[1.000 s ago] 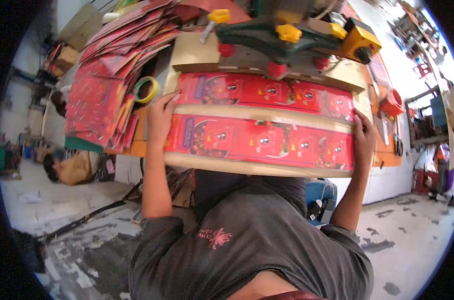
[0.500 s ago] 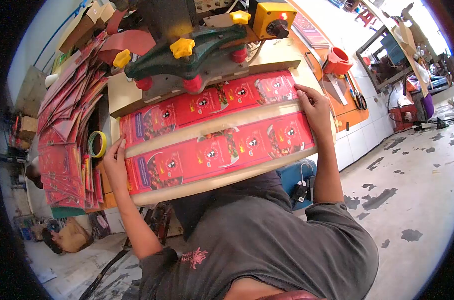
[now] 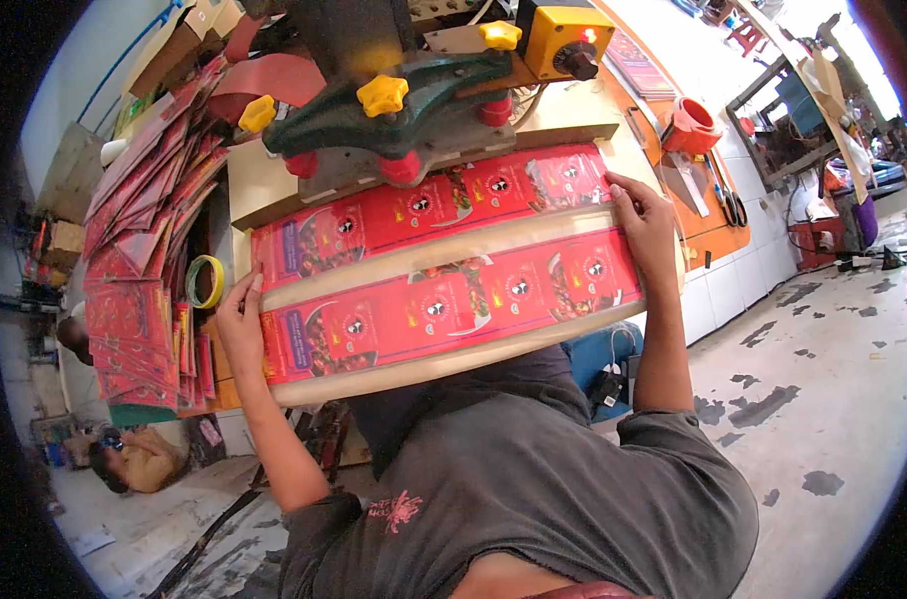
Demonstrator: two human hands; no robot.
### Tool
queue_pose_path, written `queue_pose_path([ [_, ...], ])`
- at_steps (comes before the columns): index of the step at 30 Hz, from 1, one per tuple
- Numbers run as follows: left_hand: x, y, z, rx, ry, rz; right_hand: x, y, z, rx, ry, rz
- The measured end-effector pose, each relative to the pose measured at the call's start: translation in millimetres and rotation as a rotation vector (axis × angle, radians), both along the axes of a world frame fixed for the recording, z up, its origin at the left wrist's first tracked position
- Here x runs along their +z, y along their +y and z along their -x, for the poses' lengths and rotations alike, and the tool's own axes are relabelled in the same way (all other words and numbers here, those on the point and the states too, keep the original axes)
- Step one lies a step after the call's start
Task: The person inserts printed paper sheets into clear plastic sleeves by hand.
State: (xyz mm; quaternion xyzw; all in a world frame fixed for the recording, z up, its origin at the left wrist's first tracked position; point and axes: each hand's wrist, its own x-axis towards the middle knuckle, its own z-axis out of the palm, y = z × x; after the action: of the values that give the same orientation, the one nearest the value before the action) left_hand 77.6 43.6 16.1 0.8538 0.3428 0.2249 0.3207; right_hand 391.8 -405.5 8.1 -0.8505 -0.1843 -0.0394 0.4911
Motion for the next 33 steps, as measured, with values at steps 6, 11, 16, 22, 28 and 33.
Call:
queue_pose_path([
  [6, 6.6, -4.0, -0.6, 0.005, -0.024, 0.05, 7.2, 2.0, 4.4, 0.002, 0.024, -0.017],
  [11, 9.5, -7.2, -1.7, 0.017, 0.011, -0.019, 6.4, 0.8, 2.0, -0.001, -0.004, 0.028],
  [16, 5.9, -4.3, -1.3, 0.004, -0.014, 0.015, 6.5, 1.0, 2.3, -0.003, -0.013, 0.041],
  [22, 8.2, -6.9, -1.7, 0.04, 0.021, 0.012, 2.1, 0.0, 1.7, -0.003, 0.022, -0.026],
  [28, 5.4, -3.9, -0.1, 0.01, 0.0, 0.002, 4.4, -0.7, 1.9, -0.003, 0.013, 0.013],
  [33, 2.2, -1.3, 2.2, 0.012, 0.004, 0.032, 5.2, -1.1, 2.9, -0.003, 0.01, 0.03],
])
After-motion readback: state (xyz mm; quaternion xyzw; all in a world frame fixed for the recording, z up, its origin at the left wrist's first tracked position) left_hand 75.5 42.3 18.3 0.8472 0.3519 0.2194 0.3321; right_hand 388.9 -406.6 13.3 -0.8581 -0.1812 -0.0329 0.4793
